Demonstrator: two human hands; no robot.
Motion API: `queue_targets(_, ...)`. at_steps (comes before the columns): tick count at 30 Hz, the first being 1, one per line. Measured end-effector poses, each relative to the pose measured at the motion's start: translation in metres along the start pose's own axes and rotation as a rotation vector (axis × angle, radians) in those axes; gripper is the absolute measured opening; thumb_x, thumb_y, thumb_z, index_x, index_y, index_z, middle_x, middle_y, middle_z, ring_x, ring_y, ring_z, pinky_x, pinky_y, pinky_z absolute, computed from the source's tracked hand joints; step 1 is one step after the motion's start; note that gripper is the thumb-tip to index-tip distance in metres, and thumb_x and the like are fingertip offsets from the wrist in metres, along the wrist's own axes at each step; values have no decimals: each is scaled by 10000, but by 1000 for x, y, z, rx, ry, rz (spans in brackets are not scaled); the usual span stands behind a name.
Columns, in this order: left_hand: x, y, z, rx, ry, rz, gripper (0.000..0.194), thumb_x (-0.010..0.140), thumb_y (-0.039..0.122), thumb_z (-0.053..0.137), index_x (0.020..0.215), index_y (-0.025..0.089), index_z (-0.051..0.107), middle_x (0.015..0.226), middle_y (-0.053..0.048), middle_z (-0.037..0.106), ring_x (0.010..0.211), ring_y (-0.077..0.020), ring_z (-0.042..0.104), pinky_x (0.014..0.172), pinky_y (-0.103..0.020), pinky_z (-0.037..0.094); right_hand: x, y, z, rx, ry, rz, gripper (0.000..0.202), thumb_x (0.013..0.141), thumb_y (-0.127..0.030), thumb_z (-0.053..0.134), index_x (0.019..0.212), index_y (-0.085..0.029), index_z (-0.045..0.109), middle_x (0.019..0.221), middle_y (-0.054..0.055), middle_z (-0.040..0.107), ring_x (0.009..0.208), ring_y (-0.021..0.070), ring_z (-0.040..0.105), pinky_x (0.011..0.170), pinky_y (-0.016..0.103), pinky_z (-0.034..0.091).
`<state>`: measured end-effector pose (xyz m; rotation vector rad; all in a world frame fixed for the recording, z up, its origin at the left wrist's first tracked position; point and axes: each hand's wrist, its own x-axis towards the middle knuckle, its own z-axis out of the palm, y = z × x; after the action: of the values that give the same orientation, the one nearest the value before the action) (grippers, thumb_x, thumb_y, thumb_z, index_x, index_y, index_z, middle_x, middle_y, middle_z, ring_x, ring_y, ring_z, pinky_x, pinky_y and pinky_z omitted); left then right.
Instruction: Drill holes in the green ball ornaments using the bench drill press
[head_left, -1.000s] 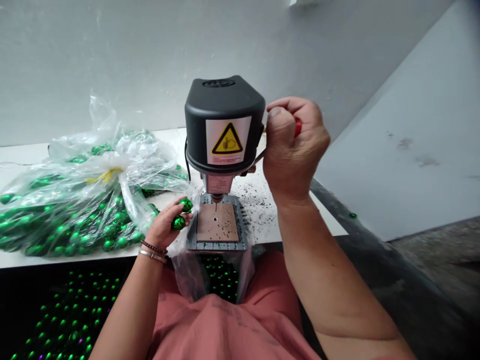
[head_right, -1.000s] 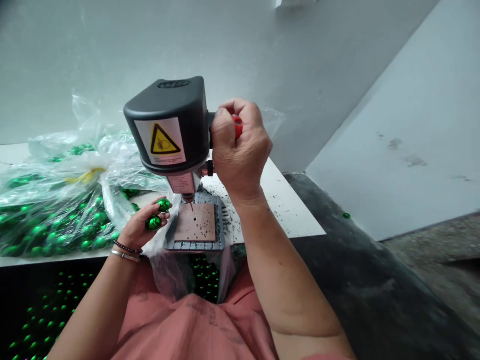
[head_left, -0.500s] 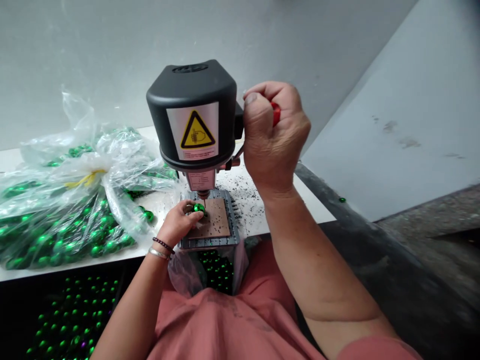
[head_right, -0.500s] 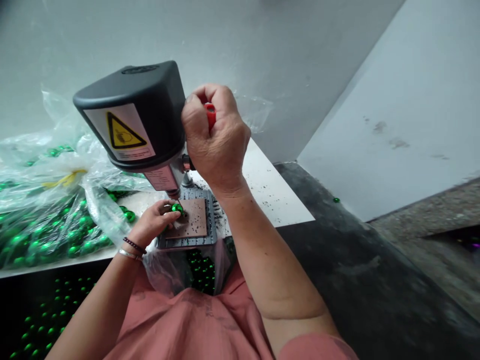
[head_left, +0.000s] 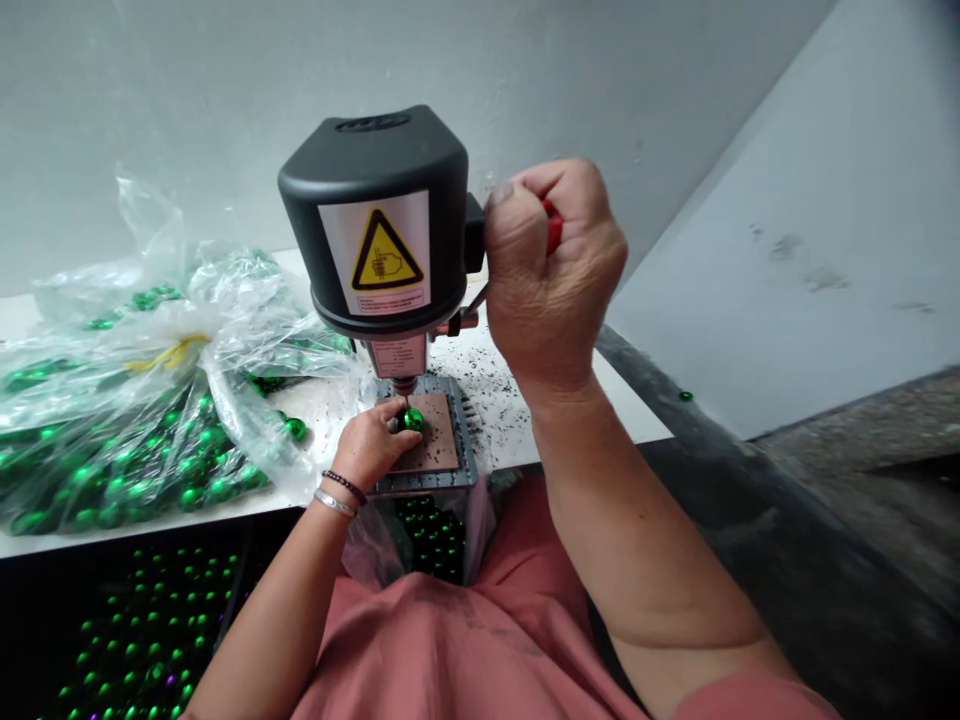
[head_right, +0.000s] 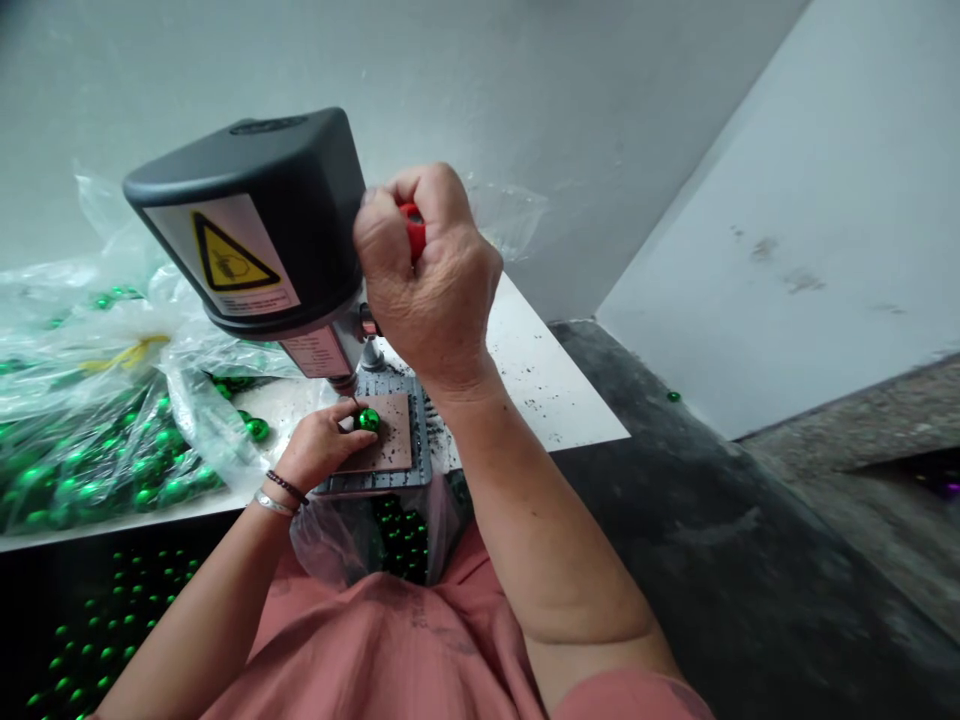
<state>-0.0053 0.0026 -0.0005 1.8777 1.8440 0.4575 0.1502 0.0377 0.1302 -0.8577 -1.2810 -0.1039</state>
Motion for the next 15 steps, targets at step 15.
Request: queue_targets(15,-4,5,-2,67,-2,15,446,722,364,612,1157,264,615,926,-26,702,795,-184,627,722,-261,432,-65,9,-38,-205,-39,-300,84,761,-171,525,775,-198,446,642,-39,476,567,64,407,542,228,371)
